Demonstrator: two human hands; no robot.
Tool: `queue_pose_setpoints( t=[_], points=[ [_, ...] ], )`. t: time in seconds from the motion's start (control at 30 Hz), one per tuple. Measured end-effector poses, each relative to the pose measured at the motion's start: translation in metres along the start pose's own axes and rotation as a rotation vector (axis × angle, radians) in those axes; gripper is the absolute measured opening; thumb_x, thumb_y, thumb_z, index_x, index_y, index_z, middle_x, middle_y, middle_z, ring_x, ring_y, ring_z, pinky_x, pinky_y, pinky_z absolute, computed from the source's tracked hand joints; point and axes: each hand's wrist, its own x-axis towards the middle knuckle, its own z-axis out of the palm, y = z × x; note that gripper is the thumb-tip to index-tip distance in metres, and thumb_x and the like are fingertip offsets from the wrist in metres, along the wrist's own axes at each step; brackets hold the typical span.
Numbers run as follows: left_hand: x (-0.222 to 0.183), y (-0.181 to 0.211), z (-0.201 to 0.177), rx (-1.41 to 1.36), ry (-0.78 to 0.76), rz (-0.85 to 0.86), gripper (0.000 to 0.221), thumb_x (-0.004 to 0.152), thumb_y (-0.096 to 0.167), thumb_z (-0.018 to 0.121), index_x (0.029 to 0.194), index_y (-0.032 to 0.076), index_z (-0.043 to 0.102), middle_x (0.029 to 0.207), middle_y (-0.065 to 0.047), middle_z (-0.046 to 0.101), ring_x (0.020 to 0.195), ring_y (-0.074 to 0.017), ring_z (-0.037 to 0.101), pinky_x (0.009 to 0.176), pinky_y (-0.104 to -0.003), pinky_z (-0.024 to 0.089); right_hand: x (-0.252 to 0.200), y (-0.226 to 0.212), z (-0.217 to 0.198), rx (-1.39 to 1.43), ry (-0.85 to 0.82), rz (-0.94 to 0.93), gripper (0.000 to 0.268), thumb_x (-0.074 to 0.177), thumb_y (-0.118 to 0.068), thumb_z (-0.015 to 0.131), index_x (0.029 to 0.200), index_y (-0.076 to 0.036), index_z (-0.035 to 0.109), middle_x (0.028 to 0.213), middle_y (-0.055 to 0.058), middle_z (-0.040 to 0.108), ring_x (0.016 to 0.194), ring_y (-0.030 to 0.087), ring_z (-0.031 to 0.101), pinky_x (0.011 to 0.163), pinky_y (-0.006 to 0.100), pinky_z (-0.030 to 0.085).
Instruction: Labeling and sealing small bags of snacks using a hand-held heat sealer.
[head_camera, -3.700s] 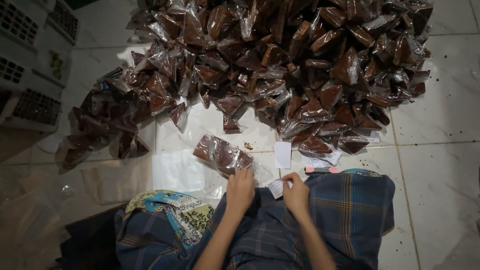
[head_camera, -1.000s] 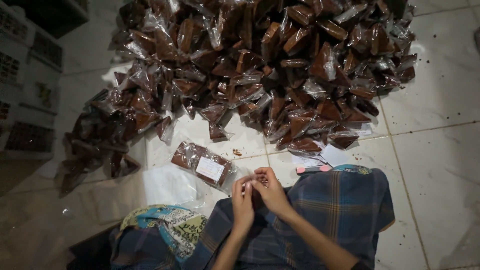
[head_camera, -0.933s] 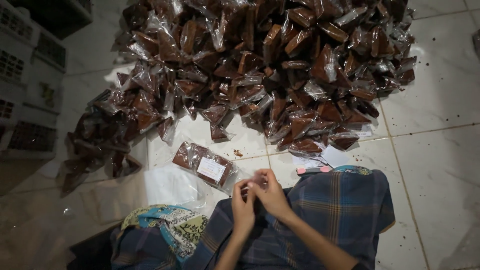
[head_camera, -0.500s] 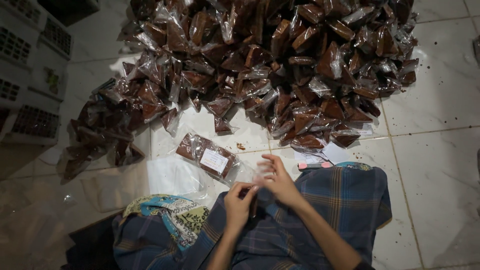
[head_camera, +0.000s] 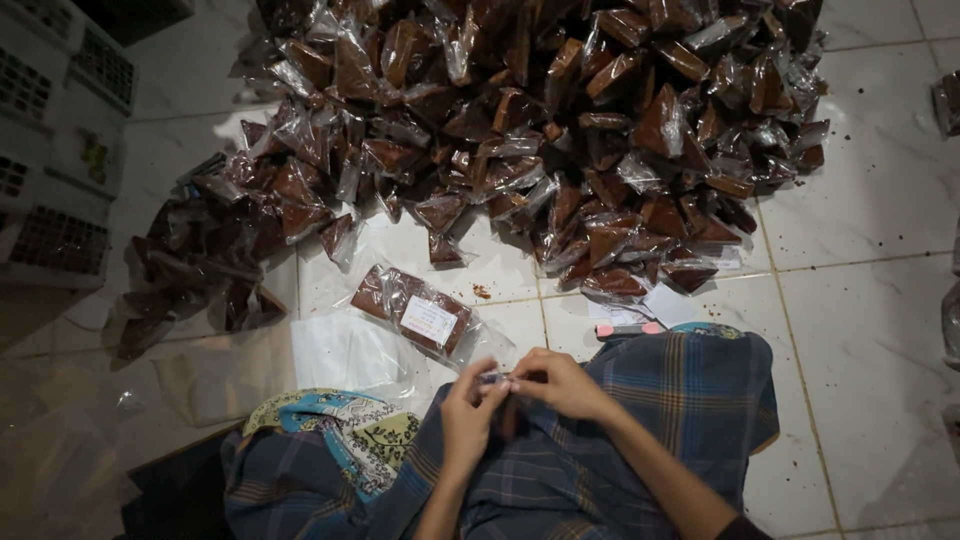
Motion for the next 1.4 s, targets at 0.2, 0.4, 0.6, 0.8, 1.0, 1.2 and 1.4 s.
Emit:
queue_pose_setpoints(
  t=[0.2, 0.4, 0.6, 0.8, 1.0, 1.2, 1.4],
  points=[
    [0.002, -0.021, 0.001, 0.106, 0.004, -0.093, 0.019, 0.085, 0.017, 0.077, 0.097, 0.003, 0.082, 0.076, -0.003, 0.076, 0.062, -0.0091, 0.061, 0.059, -0.021, 0.049, 0.021, 0.055, -0.061, -0.840, 0.054, 0.442, 0.043, 0.087, -0.024, 0.073, 0.127, -0.014, 0.061, 0.132, 0.006, 0.063, 0.118, 0.022, 0.062, 0.103, 0.042, 0.052],
    [0.003, -0.022, 0.004, 0.036, 0.028, -0.163, 0.018, 0.086, 0.012, 0.075, 0.101, 0.004, 0.080, 0.087, -0.002, 0.078, 0.073, -0.0104, 0.067, 0.069, -0.022, 0.055, 0.037, 0.110, -0.075, -1.152, 0.439, 0.306, 0.033, 0.094, -0.036, 0.057, 0.101, -0.004, 0.062, 0.076, 0.018, 0.070, 0.067, 0.038, 0.068, 0.067, 0.047, 0.056],
    [-0.004, 0.012, 0.011, 0.127, 0.090, 0.074, 0.018, 0.084, 0.014, 0.075, 0.098, 0.003, 0.080, 0.090, -0.003, 0.075, 0.075, -0.0132, 0.068, 0.072, -0.024, 0.056, 0.044, -0.009, -0.017, 0.301, 0.445, 0.115, 0.030, 0.097, -0.022, 0.060, 0.126, -0.016, 0.053, 0.083, 0.003, 0.055, 0.065, 0.015, 0.055, 0.053, 0.029, 0.049],
    [-0.009, 0.024, 0.018, 0.138, 0.219, 0.171, 0.010, 0.083, 0.011, 0.078, 0.089, 0.003, 0.076, 0.082, -0.002, 0.069, 0.067, -0.0114, 0.060, 0.063, -0.024, 0.051, 0.029, -0.051, 0.039, 0.374, 0.527, -0.299, 0.024, 0.105, -0.021, 0.045, 0.087, -0.009, 0.054, 0.067, 0.002, 0.063, 0.054, 0.009, 0.052, 0.051, 0.022, 0.045],
    [-0.006, 0.018, 0.027, 0.230, 0.310, 0.327, 0.010, 0.082, 0.011, 0.078, 0.085, 0.002, 0.075, 0.081, -0.002, 0.070, 0.066, -0.0133, 0.064, 0.063, -0.026, 0.055, 0.035, -0.022, 0.050, 0.161, 0.600, -0.365, 0.034, 0.103, -0.029, 0.049, 0.078, -0.008, 0.059, 0.059, 0.002, 0.061, 0.043, 0.009, 0.048, 0.040, 0.022, 0.041],
    [-0.004, 0.016, 0.036, 0.270, 0.135, 0.430, 0.008, 0.085, 0.007, 0.071, 0.091, 0.002, 0.073, 0.084, -0.004, 0.068, 0.069, -0.0155, 0.063, 0.066, -0.027, 0.053, 0.036, -0.017, 0.033, 0.353, 0.704, -0.204, 0.041, 0.104, -0.032, 0.047, 0.069, -0.012, 0.053, 0.048, -0.003, 0.048, 0.036, 0.007, 0.043, 0.032, 0.022, 0.034],
    [0.023, -0.019, 0.030, -0.427, 0.109, -0.226, 0.021, 0.096, 0.012, 0.061, 0.110, -0.001, 0.070, 0.098, -0.009, 0.070, 0.086, -0.0157, 0.063, 0.081, -0.028, 0.052, 0.037, -0.014, -0.063, -0.401, 0.439, 0.724, 0.070, 0.104, -0.059, 0.026, 0.123, -0.002, 0.061, 0.102, 0.024, 0.070, 0.093, 0.037, 0.070, 0.085, 0.051, 0.057]
  ],
)
